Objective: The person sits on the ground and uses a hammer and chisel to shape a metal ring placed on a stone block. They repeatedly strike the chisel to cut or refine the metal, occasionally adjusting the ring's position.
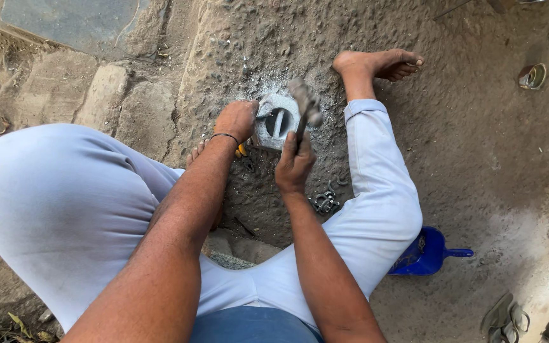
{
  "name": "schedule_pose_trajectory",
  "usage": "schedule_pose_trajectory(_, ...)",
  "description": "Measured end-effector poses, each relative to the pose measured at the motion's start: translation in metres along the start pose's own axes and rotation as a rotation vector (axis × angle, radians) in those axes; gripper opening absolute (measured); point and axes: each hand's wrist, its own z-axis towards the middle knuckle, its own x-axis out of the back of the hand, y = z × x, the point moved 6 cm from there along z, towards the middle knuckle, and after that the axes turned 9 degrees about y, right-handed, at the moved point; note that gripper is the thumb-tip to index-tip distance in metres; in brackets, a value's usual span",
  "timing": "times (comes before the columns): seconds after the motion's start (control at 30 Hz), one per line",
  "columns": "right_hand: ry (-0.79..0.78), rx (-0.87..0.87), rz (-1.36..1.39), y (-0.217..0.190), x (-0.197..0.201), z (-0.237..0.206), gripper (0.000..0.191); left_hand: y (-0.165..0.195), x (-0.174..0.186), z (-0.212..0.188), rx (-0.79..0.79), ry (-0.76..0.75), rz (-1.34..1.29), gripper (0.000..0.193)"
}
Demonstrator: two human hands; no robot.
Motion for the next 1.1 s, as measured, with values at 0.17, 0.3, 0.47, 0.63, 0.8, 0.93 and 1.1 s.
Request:
schedule_pose_trajectory(0.17,-0.311,-0.509,-0.515,0.059,-0.023,-0.028,0.039,-0.004,-0.018,0.006,0.058,-0.056,-0.031,0.017)
schedule_pose_trajectory(0.3,-0.118,-0.376,-0.412,0.058,-0.015,-0.015,0.045,-0.002,-0.012,0.005,0.002,0.046,-0.036,0.018)
schedule_pose_trajectory(0.47,-0.043,-0.312,-0.303,0.042,-0.006,0.000,0.047,0.001,0.000,0.001,-0.001,0.034,-0.010,0.020)
schedule_pose_trajectory(0.63,-0.293,-0.410,-0.546,0.041,-0.022,-0.013,0.040,0.010,0.012,0.001,0.046,-0.028,-0.017,0.023)
schedule_pose_trajectory(0.8,-0.274,-0.221,-0.539,0.036,-0.027,-0.012,0.043,0.019,0.028,-0.003,-0.005,0.009,-0.012,0.027)
schedule_pose_trajectory(0.93,-0.275,-0.233,-0.502,0.037,-0.026,-0.009,0.046,0.025,0.038,-0.005,-0.080,0.069,0.005,0.019)
schedule_pose_trajectory(1.1,-0.164,-0.296,-0.337,0.030,-0.017,-0.001,0.051,0.019,0.027,-0.004,0.050,-0.060,0.002,0.028)
